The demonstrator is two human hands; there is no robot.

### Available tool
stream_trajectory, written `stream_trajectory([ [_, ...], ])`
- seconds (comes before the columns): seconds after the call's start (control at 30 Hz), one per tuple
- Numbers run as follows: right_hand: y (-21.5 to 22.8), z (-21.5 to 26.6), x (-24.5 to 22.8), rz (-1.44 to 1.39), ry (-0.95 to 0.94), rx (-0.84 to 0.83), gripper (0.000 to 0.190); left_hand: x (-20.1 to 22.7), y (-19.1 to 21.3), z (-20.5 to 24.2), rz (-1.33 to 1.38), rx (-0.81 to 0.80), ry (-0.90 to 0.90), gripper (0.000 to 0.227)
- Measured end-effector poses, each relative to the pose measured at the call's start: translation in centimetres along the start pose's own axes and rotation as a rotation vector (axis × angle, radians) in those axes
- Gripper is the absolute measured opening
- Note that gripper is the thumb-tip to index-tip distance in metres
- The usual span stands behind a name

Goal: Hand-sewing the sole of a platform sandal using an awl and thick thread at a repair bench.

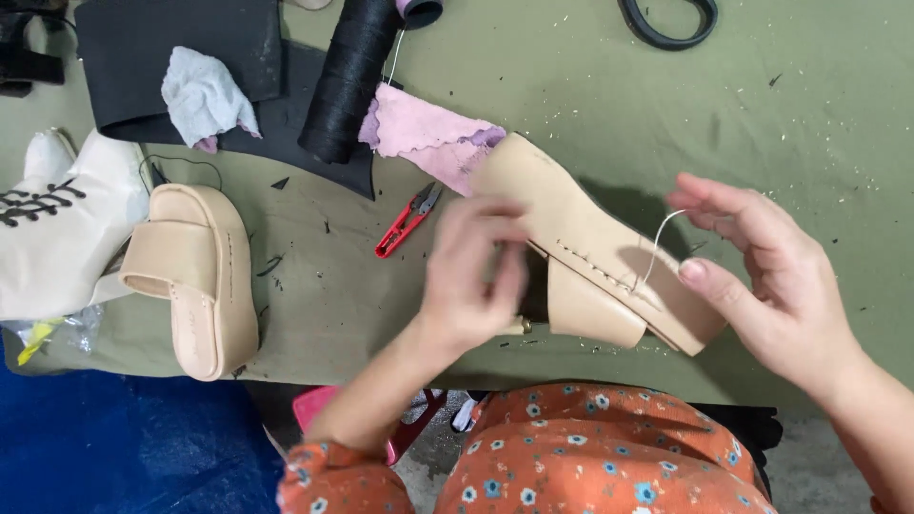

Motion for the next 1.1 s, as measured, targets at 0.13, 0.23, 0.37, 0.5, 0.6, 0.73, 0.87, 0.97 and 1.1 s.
stream_trajectory([
  [0.13,0.1,-0.3,-0.2,0.282,0.035,-0.030,0.042,-4.0,-2.0,3.6,-0.077,-0.117,0.456,0.016],
  [0.23,-0.2,-0.8,-0.3,0.366,0.117,-0.185,0.033,-4.4,-4.5,3.6,-0.155,-0.361,0.247,0.014],
  [0.37,0.5,-0.9,0.2,0.412,0.269,-0.267,0.025,-3.9,-4.9,2.1,-0.099,-0.415,0.144,0.008],
  [0.5,1.2,-0.7,1.6,0.372,0.243,-0.253,0.016,-4.1,-5.4,1.8,0.073,-0.469,0.247,0.005],
  [0.6,1.3,-1.0,1.4,0.351,0.296,-0.257,0.011,-5.0,-7.3,2.2,0.131,-0.501,0.204,0.006],
  [0.73,0.9,-0.9,1.4,0.383,0.397,-0.228,0.008,-6.2,-10.2,3.0,0.100,-0.492,0.096,0.016],
  [0.87,1.0,-0.8,1.4,0.382,0.385,-0.211,0.008,-5.9,-10.5,2.6,0.088,-0.499,0.094,0.015],
  [0.97,1.0,-0.8,1.9,0.421,0.367,-0.234,0.009,-5.7,-10.3,2.4,0.065,-0.507,0.084,0.014],
  [1.1,1.3,-0.8,3.2,0.393,0.264,-0.302,0.010,-5.7,-9.7,2.3,0.031,-0.512,0.072,0.013],
])
Point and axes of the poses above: each hand's wrist, its own z-axis away from the middle knuckle, its own y-axis out of the back of the hand, x = y × z, the point moved 4 cm from there along -z, towards the middle knuckle, and after that the axes turned 14 degrees about -x, right-handed, at the moved point
